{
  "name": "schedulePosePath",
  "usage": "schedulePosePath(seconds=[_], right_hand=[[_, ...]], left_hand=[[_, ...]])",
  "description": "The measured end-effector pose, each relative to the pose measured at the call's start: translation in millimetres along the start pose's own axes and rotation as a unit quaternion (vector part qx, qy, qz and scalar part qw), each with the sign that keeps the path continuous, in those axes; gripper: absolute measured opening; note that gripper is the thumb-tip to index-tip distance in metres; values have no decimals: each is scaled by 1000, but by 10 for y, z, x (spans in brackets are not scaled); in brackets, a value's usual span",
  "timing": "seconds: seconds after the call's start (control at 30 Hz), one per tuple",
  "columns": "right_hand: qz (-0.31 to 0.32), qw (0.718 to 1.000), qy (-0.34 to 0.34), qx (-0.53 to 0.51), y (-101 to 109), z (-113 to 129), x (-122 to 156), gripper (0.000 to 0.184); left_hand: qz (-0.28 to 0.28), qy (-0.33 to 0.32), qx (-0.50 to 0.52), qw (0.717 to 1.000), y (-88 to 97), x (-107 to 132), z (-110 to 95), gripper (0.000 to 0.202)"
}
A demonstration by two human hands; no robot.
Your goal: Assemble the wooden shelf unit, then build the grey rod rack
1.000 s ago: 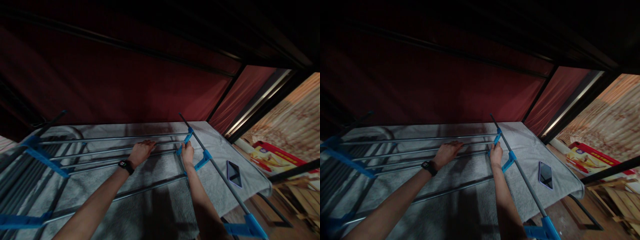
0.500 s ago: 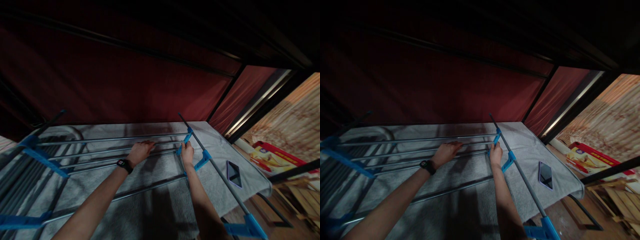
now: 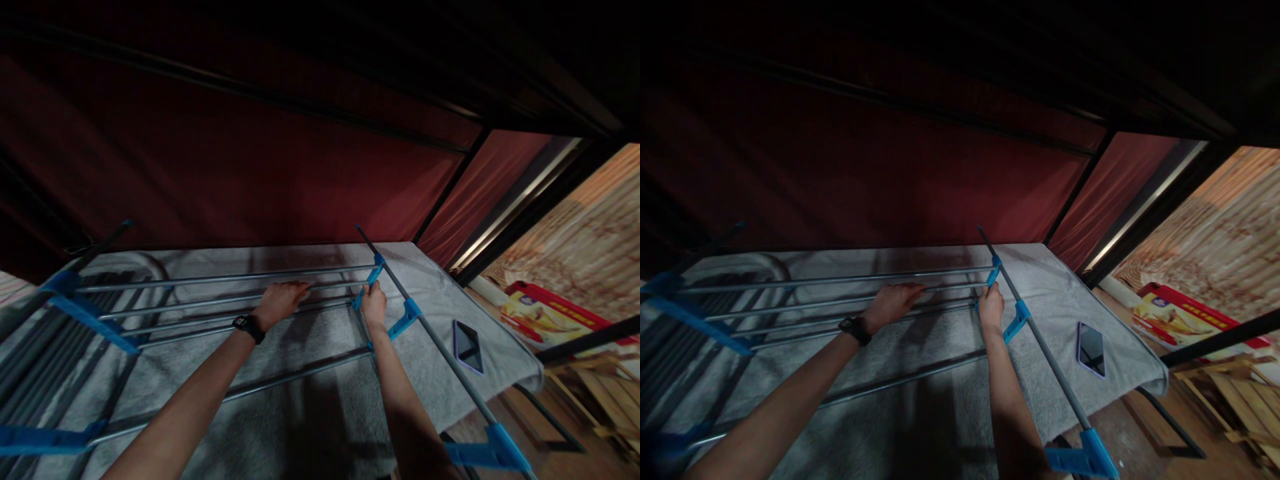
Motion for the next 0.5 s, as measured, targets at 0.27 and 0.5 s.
schedulePosePath(seconds=[0.27, 0.5], right_hand=[[-4, 1000, -9, 25, -2, 9, -11, 25], [-9, 1000, 0, 2, -16, -6, 4, 27]], left_hand=[[13, 11, 2, 1000, -8, -17, 67, 39], [2, 6, 6, 1000, 6, -1, 50, 38]])
Point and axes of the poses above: each hand's wrist, its own x-axis away from the middle knuckle, its own y-axis out of the back of the hand, z = x × y, the point moved 4 cm from there along -x, towards the middle knuckle, and after that the axes turned 11 degrees about -y, right-handed, at the moved point
